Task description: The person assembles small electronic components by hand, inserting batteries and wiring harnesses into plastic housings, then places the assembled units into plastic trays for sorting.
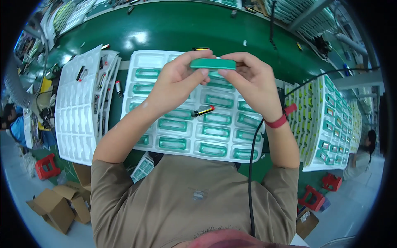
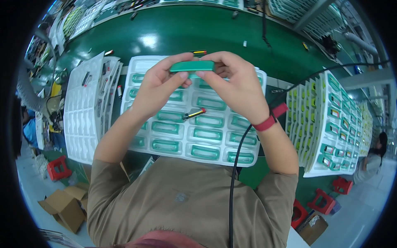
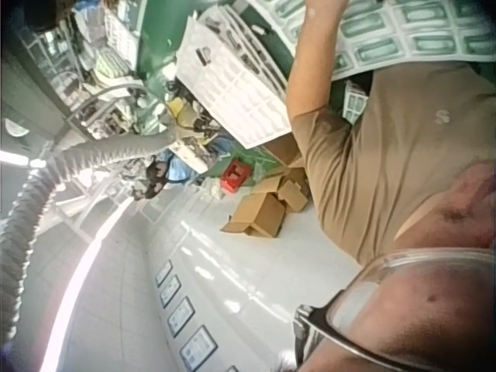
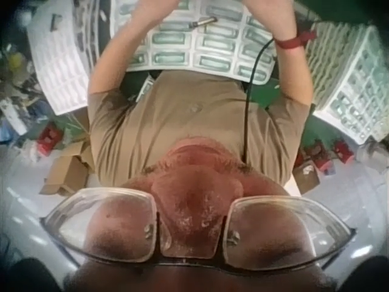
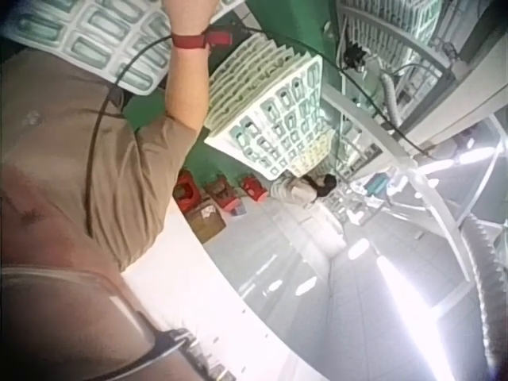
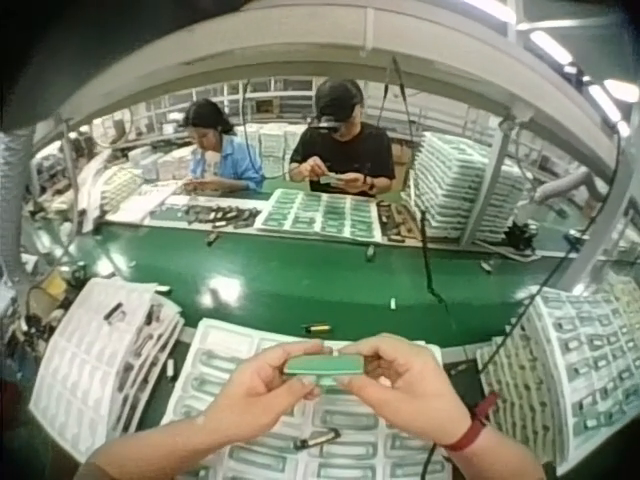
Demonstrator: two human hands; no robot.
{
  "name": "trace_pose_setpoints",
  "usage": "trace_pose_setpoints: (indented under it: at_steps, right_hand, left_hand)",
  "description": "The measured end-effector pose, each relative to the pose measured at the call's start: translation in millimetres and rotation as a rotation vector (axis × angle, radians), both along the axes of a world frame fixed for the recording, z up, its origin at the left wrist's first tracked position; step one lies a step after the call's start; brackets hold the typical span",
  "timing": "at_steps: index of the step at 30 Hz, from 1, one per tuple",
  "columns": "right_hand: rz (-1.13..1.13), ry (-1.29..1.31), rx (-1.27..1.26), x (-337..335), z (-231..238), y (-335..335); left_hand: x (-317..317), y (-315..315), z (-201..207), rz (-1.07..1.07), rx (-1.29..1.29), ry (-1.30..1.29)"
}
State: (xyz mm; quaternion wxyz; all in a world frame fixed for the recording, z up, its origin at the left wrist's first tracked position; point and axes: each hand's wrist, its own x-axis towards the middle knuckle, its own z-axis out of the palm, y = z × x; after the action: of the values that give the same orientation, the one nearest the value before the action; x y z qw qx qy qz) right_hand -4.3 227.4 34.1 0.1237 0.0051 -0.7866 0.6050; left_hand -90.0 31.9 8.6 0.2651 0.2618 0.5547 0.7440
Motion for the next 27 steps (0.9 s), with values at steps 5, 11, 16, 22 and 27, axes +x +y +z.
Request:
trace_pose_setpoints:
  at_steps: [5, 11, 16, 22, 27]
  right_hand:
    - [-0.110, 0.228, 0.314, 8, 0, 0]
    - [0.041, 0.251, 0.511, 15, 13, -1]
    - [0.195, 0.271, 0.804, 30, 10, -11]
    - [0.084, 0.441, 1.129, 34, 1, -20]
    - [0.119, 0.298, 0.933, 35, 14, -13]
  left_hand:
    - [6, 2, 2, -0.010, -0.077, 0.191]
    - [-2, -20, 12, -0.065, -0.271, 0.402]
    - [0, -38, 31, -0.118, -0.489, 1.077]
    - [9, -33, 27, 0.033, -0.499, 1.364]
    - [-7, -43, 26, -0.012, -0.553, 1.109]
